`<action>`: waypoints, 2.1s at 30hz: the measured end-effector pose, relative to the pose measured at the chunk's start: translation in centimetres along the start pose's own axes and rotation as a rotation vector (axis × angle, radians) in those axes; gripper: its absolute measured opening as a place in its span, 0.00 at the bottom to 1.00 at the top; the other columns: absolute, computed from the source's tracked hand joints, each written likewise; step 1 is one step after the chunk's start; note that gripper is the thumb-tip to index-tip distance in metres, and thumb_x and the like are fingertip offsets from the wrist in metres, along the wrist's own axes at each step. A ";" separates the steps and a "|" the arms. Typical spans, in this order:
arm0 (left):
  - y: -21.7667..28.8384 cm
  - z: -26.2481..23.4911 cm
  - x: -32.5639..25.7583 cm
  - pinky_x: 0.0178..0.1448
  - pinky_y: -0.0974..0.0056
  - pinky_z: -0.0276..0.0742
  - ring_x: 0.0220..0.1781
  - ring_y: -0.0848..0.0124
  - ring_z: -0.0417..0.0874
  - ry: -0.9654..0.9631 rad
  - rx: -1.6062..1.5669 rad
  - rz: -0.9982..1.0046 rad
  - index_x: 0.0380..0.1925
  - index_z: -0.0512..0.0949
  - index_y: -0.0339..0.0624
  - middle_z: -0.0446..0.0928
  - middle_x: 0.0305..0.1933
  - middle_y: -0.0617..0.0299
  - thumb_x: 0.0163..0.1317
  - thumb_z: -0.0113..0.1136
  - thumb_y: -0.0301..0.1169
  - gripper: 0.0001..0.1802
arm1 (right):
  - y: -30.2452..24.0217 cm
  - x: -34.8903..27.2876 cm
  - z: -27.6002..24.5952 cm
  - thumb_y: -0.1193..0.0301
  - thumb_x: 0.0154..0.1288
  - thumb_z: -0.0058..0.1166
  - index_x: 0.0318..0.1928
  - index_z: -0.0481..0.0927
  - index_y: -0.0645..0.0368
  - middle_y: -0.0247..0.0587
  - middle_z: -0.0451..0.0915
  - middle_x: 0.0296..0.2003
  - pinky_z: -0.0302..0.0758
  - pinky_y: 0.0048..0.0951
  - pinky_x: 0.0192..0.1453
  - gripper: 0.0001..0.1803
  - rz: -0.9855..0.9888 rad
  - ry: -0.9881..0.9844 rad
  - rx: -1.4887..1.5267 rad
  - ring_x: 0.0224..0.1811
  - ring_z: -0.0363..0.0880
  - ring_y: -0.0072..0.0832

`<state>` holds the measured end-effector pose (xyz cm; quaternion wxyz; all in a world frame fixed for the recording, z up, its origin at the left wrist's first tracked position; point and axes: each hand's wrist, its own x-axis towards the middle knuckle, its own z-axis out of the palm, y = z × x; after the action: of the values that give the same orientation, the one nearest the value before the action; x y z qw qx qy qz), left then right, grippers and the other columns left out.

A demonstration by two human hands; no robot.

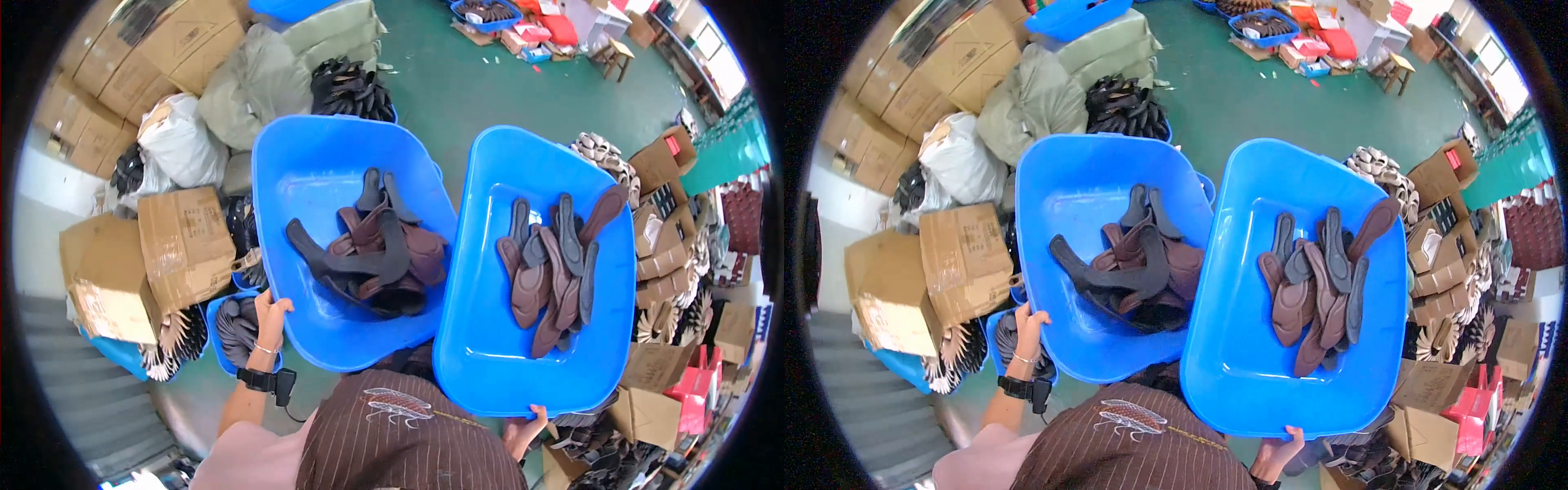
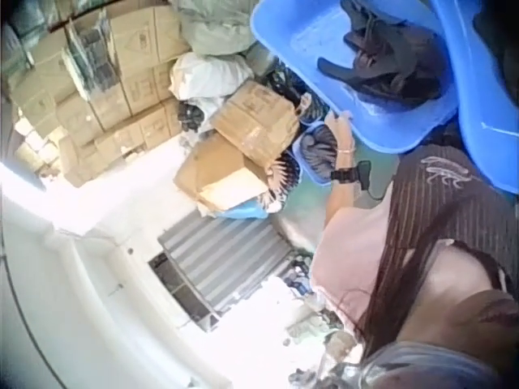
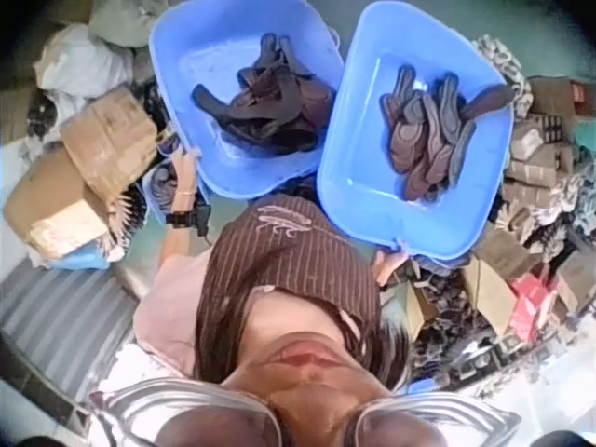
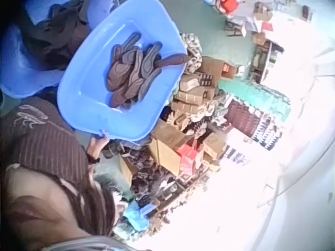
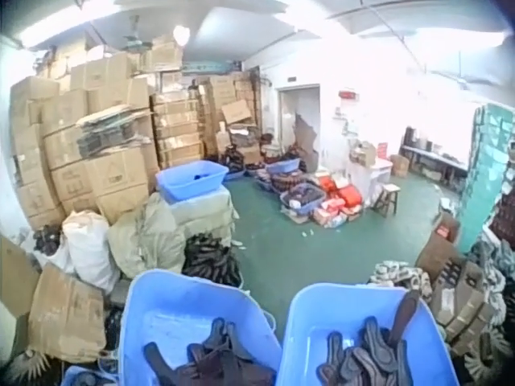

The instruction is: Apply adhesive to shoe soles using a roller machine and then transport the processed components to another station in bins.

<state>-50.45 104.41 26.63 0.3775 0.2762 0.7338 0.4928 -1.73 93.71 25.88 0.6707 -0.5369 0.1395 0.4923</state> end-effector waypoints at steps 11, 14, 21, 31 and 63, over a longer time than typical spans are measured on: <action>9.2 22.4 19.8 0.28 0.73 0.64 0.23 0.79 0.69 -0.037 -0.039 0.010 0.23 0.76 0.33 0.75 0.24 0.67 0.39 0.50 0.18 0.09 | -5.6 20.7 21.8 0.77 0.40 0.50 0.49 0.70 0.63 0.43 0.73 0.45 0.72 0.40 0.55 0.28 -0.069 0.035 0.046 0.48 0.72 0.39; 12.9 28.2 24.3 0.28 0.73 0.64 0.24 0.80 0.69 0.029 -0.018 -0.001 0.24 0.76 0.33 0.75 0.24 0.67 0.39 0.50 0.18 0.09 | -8.9 26.1 30.2 0.76 0.40 0.51 0.48 0.70 0.63 0.43 0.73 0.45 0.74 0.39 0.52 0.27 -0.081 -0.005 0.036 0.47 0.73 0.39; 19.5 39.3 34.8 0.26 0.73 0.61 0.22 0.82 0.67 0.089 0.020 0.038 0.19 0.76 0.34 0.73 0.20 0.69 0.38 0.50 0.18 0.06 | -14.3 40.7 43.7 0.74 0.43 0.52 0.45 0.72 0.62 0.42 0.76 0.43 0.76 0.39 0.48 0.23 -0.074 -0.025 -0.051 0.44 0.76 0.37; 28.9 55.4 61.9 0.28 0.73 0.64 0.23 0.78 0.69 0.064 -0.076 -0.031 0.23 0.75 0.33 0.73 0.23 0.67 0.38 0.49 0.19 0.09 | -14.7 56.5 69.4 0.75 0.44 0.52 0.42 0.74 0.63 0.40 0.77 0.40 0.76 0.37 0.49 0.20 -0.133 -0.022 0.013 0.42 0.77 0.36; 59.0 77.9 140.8 0.24 0.73 0.64 0.21 0.82 0.69 0.465 -0.094 0.069 0.22 0.77 0.31 0.73 0.19 0.71 0.37 0.50 0.18 0.09 | 3.0 93.7 174.7 0.81 0.41 0.50 0.29 0.73 0.56 0.33 0.77 0.31 0.77 0.26 0.37 0.10 0.154 -0.323 -0.214 0.31 0.76 0.28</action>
<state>-63.36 275.31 24.07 0.1937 0.1621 0.7674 0.5893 -19.19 291.17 24.15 0.5841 -0.5069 0.0176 0.6337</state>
